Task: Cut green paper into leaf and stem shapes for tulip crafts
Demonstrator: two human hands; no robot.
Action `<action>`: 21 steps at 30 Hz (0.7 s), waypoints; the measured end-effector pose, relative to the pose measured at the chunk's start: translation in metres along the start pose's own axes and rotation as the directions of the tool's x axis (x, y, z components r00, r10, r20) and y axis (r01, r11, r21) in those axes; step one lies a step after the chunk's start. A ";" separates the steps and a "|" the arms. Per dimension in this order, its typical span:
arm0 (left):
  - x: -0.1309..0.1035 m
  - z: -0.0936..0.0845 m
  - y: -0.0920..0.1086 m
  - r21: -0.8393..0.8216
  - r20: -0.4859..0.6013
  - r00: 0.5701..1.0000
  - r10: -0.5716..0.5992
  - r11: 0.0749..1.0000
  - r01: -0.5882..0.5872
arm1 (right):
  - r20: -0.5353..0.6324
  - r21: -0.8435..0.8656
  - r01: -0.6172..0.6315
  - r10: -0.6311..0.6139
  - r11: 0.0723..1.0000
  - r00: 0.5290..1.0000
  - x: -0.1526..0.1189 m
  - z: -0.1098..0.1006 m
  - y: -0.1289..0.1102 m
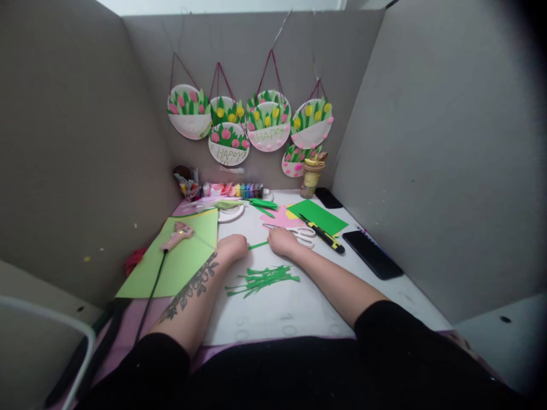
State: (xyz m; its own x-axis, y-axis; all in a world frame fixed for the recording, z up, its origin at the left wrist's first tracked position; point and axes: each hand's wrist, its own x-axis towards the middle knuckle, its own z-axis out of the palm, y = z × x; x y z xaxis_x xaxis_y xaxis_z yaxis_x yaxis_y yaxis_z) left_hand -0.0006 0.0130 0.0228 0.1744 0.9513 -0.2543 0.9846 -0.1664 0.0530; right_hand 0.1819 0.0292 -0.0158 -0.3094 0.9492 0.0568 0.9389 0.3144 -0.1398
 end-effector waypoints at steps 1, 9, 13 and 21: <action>-0.001 0.000 -0.002 -0.003 -0.002 1.000 -0.001 1.000 0.001 | -0.002 0.001 0.001 -0.001 1.000 1.000 -0.001 0.000 0.000; 0.000 0.008 -0.017 -0.259 -0.239 0.952 0.190 0.932 -0.251 | -0.118 0.133 0.029 -0.013 0.991 0.993 -0.009 0.004 0.007; 0.002 0.014 -0.009 -0.452 -0.308 0.904 0.296 0.791 -0.412 | -0.304 0.285 0.103 -0.012 0.953 0.953 -0.011 0.010 0.012; 0.003 0.011 -0.009 -0.640 -0.430 0.870 0.241 0.599 -0.482 | -0.586 0.364 0.324 -0.056 0.873 0.809 -0.015 0.011 0.022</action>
State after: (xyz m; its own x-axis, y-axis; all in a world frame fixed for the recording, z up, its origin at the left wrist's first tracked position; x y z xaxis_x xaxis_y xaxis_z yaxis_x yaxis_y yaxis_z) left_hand -0.0083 0.0148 0.0108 0.3857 0.8992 0.2065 0.5006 -0.3919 0.7719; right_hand 0.2058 0.0221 -0.0301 -0.2146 0.7440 0.6328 0.6644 0.5861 -0.4637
